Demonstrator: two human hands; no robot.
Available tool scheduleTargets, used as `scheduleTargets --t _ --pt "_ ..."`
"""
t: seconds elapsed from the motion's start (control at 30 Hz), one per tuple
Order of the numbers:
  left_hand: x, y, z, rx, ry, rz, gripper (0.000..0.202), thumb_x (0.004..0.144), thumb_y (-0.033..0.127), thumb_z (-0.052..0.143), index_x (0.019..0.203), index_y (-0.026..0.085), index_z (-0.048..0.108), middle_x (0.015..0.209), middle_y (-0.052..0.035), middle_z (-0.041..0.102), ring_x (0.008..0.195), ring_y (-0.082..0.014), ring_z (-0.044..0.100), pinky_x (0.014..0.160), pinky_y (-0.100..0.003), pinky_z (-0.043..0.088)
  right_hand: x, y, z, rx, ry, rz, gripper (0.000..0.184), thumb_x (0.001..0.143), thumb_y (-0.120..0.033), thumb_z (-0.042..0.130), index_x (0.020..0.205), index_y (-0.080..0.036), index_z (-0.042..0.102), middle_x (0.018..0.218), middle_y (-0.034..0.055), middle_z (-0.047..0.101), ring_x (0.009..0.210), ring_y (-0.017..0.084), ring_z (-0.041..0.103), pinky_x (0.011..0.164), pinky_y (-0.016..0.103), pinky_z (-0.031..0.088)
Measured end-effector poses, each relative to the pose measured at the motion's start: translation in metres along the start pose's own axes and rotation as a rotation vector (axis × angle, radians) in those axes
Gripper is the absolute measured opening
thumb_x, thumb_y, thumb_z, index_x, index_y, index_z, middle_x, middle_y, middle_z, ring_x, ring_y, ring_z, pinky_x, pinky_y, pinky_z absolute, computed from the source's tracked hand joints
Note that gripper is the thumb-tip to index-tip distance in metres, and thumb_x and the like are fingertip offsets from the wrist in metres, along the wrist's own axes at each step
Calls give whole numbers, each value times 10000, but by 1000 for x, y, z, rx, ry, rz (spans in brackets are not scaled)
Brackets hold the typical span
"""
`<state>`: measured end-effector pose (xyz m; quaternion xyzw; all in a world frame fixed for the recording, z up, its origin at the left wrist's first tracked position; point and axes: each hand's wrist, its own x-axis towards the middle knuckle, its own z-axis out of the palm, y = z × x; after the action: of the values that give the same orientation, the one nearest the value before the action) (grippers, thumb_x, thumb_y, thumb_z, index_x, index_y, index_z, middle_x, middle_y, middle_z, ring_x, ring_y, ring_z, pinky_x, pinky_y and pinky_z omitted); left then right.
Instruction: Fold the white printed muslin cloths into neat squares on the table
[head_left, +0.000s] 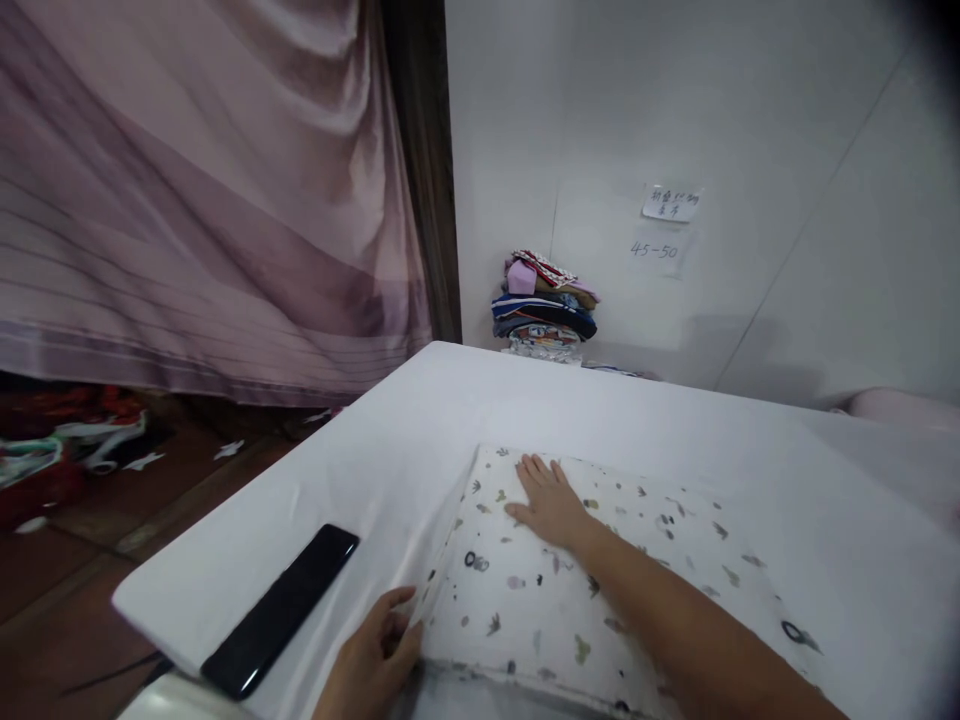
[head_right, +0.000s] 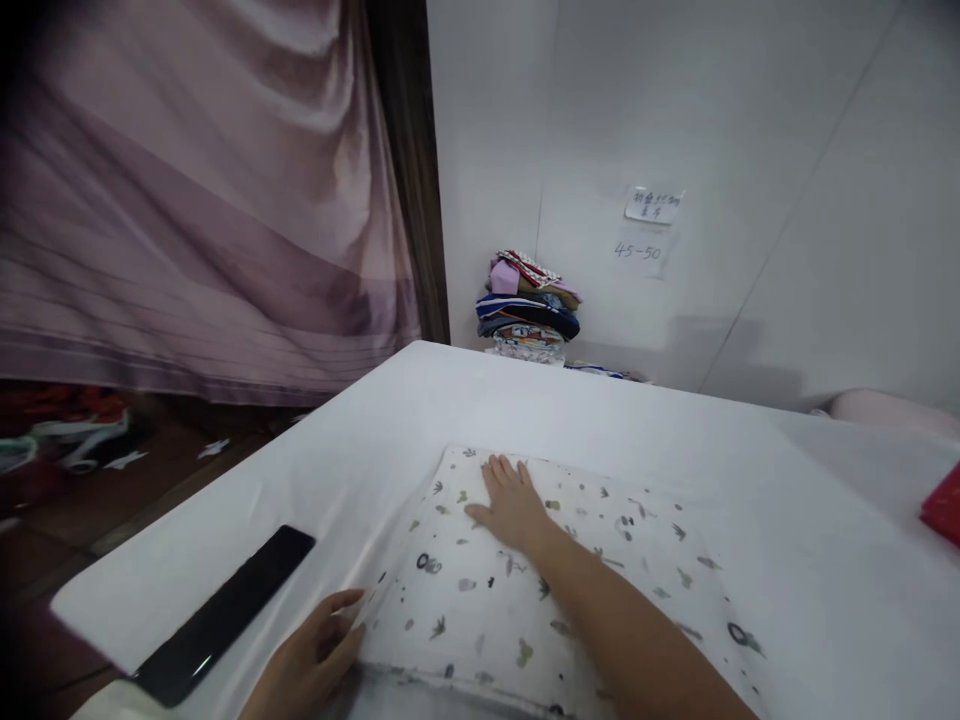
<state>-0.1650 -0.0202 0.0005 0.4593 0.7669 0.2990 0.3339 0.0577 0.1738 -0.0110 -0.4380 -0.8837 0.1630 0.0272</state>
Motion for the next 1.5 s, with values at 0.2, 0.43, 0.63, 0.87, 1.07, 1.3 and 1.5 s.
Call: scheduleTargets --t 0.2,0.43,0.63,0.87,1.07,1.3,1.5 --pt "0 -4 5 -21 32 -2 408 728 450 427 1038 195 498 610 39 539 593 -166 544 562 -268 400 12 -13 -3 47 20 -28 826 824 -672 123 1426 -106 103 1480 80 -23 1350 222 -70 1067 409 -88" --pt "1 -6 3 -32 10 -7 435 722 471 428 1047 191 499 613 35 535 613 -175 557 587 -282 408 32 -33 3 77 -22 -40 818 827 -670 115 1423 -109 126 1482 73 21 1353 213 -47 1070 402 -76" --pt "0 -4 4 -102 33 8 465 714 498 442 1050 182 501 588 48 518 556 -158 522 548 -273 389 13 -31 -5 95 37 -34 799 833 -660 139 1427 -126 107 1483 67 -9 1352 219 -60 1068 409 -71" --pt "0 13 -5 -74 26 66 522 675 543 494 1056 185 501 639 39 584 593 -168 568 563 -271 419 -8 -24 3 152 28 63 777 845 -626 227 1408 -92 188 1479 109 54 1353 242 -13 1071 444 -42" --pt "-2 59 -8 -148 59 222 489 691 500 518 1049 169 491 707 9 606 681 -181 591 640 -283 444 -34 -39 -9 890 254 130 665 802 -603 409 1317 -183 401 1388 82 364 1286 240 295 1055 403 217" --pt "-20 186 52 -20 -29 707 366 759 272 488 1115 193 466 980 -44 620 916 -172 581 802 -285 436 -103 -20 -28 1784 334 230 564 801 -590 423 1139 -150 522 1034 104 642 932 220 607 829 364 457" --pt "-78 229 184 559 -348 1249 406 710 220 498 1104 124 471 877 -106 634 772 -230 591 693 -353 447 -214 61 -34 1772 410 340 724 799 -694 208 1140 -139 525 997 131 654 950 271 604 821 420 453"
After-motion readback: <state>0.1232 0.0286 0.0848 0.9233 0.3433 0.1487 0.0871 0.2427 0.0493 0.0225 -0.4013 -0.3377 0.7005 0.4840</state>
